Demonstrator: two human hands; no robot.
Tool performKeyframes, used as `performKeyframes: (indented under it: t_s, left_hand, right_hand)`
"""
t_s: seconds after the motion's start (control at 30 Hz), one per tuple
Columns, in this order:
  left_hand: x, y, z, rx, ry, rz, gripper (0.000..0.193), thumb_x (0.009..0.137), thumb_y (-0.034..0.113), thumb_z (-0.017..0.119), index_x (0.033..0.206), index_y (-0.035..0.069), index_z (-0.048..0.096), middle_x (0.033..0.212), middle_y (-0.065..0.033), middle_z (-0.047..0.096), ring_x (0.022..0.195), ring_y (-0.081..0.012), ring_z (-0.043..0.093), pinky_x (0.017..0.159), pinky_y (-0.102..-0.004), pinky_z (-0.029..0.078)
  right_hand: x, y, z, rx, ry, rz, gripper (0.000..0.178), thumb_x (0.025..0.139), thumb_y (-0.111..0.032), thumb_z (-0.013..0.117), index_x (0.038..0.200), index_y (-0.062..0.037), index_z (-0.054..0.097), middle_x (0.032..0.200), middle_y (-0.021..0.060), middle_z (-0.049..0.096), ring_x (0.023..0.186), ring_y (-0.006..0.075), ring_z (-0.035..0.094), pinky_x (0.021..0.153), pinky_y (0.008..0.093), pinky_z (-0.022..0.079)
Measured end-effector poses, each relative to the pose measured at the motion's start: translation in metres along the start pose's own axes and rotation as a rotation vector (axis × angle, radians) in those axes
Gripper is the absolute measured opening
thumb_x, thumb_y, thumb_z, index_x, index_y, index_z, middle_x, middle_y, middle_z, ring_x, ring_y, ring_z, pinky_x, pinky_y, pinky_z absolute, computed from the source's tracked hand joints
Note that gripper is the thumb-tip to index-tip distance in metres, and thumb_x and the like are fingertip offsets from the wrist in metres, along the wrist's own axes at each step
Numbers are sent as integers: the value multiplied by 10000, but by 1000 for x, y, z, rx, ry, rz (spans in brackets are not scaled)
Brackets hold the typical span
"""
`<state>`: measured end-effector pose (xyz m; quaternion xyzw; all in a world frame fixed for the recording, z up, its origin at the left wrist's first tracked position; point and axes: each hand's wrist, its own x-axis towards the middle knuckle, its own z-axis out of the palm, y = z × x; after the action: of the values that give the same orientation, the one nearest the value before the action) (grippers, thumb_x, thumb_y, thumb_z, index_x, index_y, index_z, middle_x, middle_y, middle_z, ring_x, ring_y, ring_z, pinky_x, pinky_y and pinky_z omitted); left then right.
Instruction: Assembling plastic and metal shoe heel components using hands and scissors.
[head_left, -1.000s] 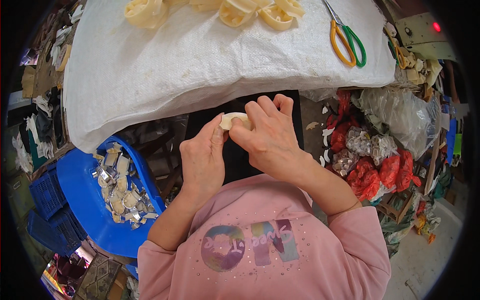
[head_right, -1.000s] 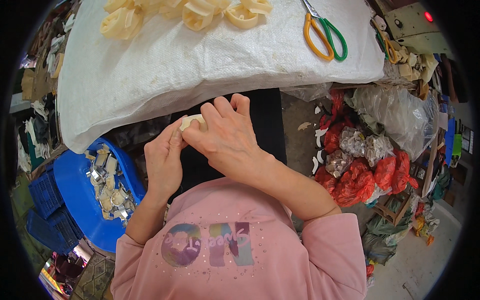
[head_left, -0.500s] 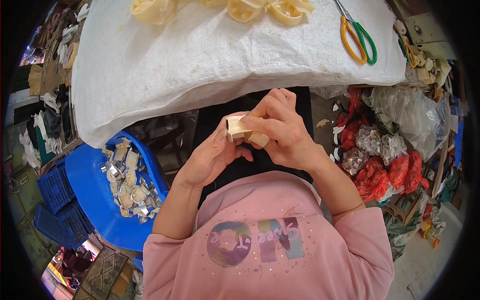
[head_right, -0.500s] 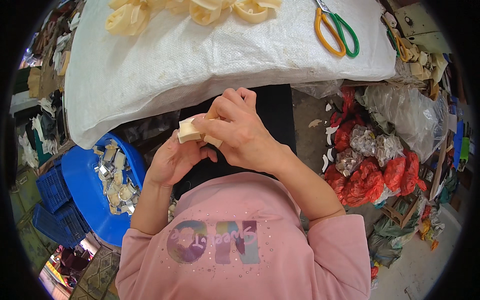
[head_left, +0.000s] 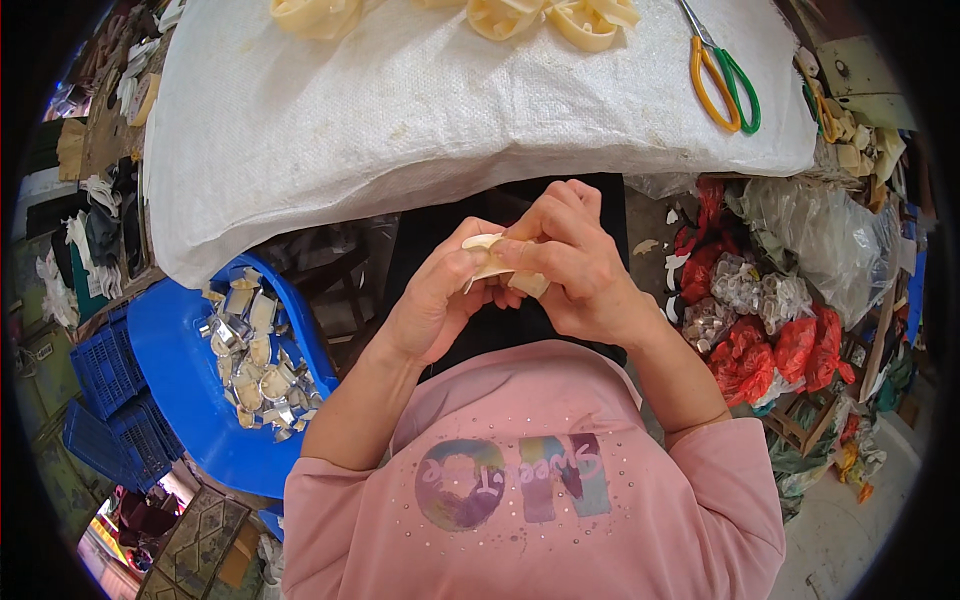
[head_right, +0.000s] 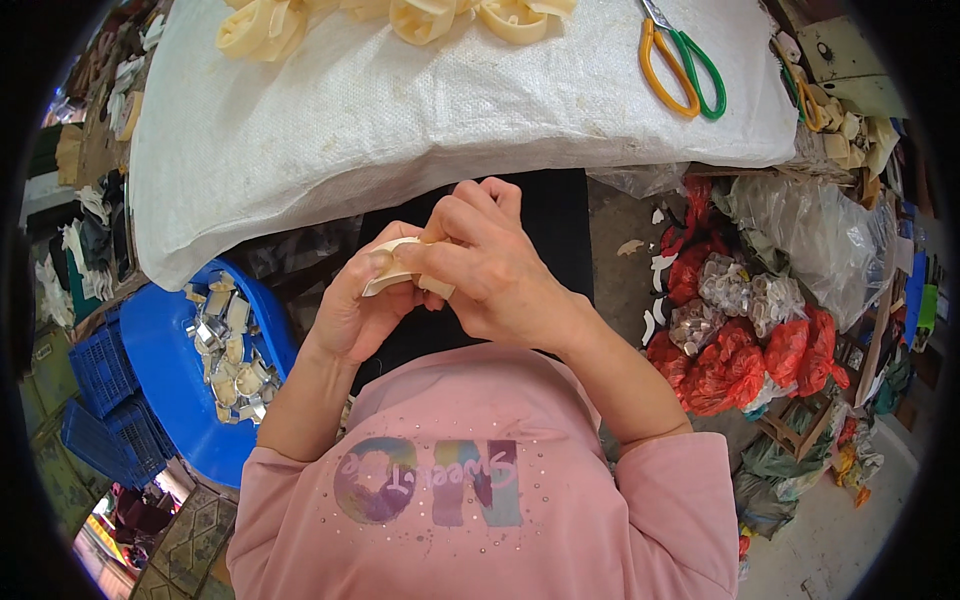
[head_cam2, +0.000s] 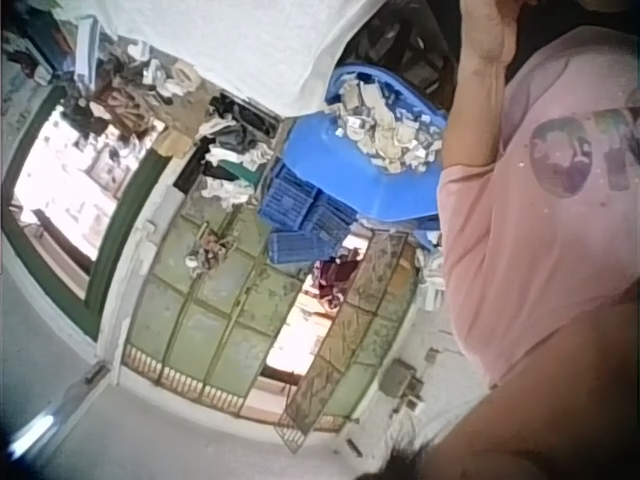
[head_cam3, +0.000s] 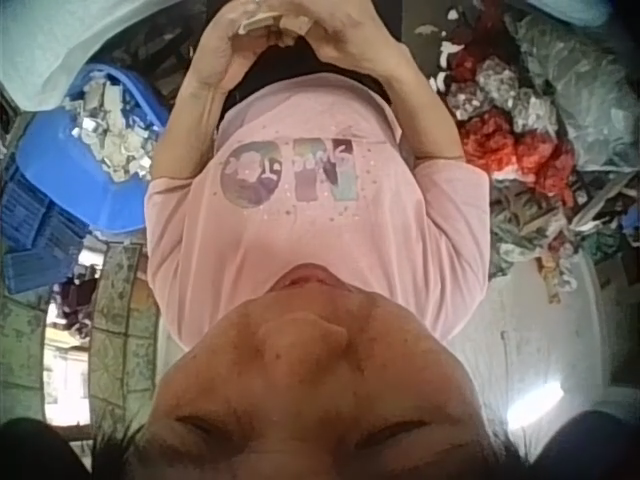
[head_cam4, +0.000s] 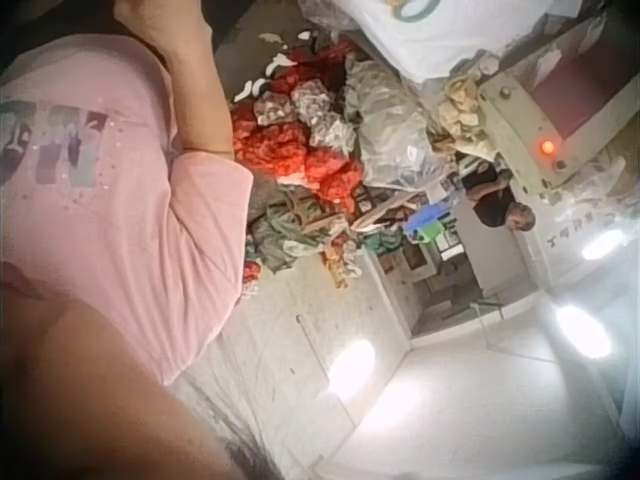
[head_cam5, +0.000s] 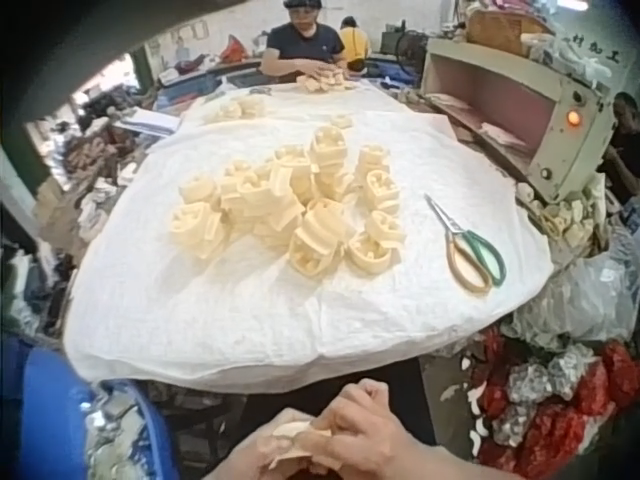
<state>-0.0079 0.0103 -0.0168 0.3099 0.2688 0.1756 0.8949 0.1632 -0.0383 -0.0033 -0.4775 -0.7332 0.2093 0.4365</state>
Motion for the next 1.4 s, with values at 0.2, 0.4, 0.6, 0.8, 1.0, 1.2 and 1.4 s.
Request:
performKeyframes:
  t_s: [0.2,0.4,0.6,0.8,1.0,1.2,1.4]
  left_hand:
    - [-5,-2,-4,359,265,425,539,907,417,511,1244,12,397,999,-97,556,867,-160,541,791,-290,422]
    - [-14,-11,2,504,332,682,226,834,96,665,1009,-35,609,999,-82,534,813,-116,518,694,-225,430]
    - [-11,-11,3,503,385,736,153,799,44,685,938,-15,660,907,-68,569,771,-114,526,655,-221,441]
    - [-8,-7,8,669,407,749,136,778,18,694,903,-17,654,799,-53,590,714,-108,514,611,-215,426]
    - [-8,3,14,896,380,684,106,818,91,671,814,-3,621,678,-35,532,583,-83,471,507,-214,377]
    - [-5,10,16,1075,315,779,167,828,86,640,706,8,557,594,-34,471,445,-80,399,398,-229,291]
    - [0,6,11,1067,242,825,180,793,110,676,684,25,561,566,-28,443,417,-91,357,391,-235,279]
  right_hand:
    - [-1,4,-5,-60,51,45,384,584,38,647,933,-121,648,780,10,490,784,206,454,757,367,261]
    - [-4,3,-5,-79,39,91,384,603,35,636,953,-122,647,766,21,475,768,208,449,740,359,251]
    - [-4,0,-5,0,-8,121,356,634,15,628,972,-98,629,769,39,464,770,219,447,768,361,271]
    - [-7,-1,-4,71,-46,139,337,645,7,628,972,-69,596,768,65,473,759,242,459,774,363,310]
    - [-11,-1,-7,138,-64,182,317,626,61,543,911,-67,597,737,61,451,762,246,433,757,360,286]
    - [-11,-6,-7,119,-120,194,297,620,53,543,881,-82,586,732,56,461,748,243,438,742,356,271]
    - [-13,-3,-8,89,-146,182,290,632,43,553,885,-93,595,737,46,471,767,232,454,748,360,265]
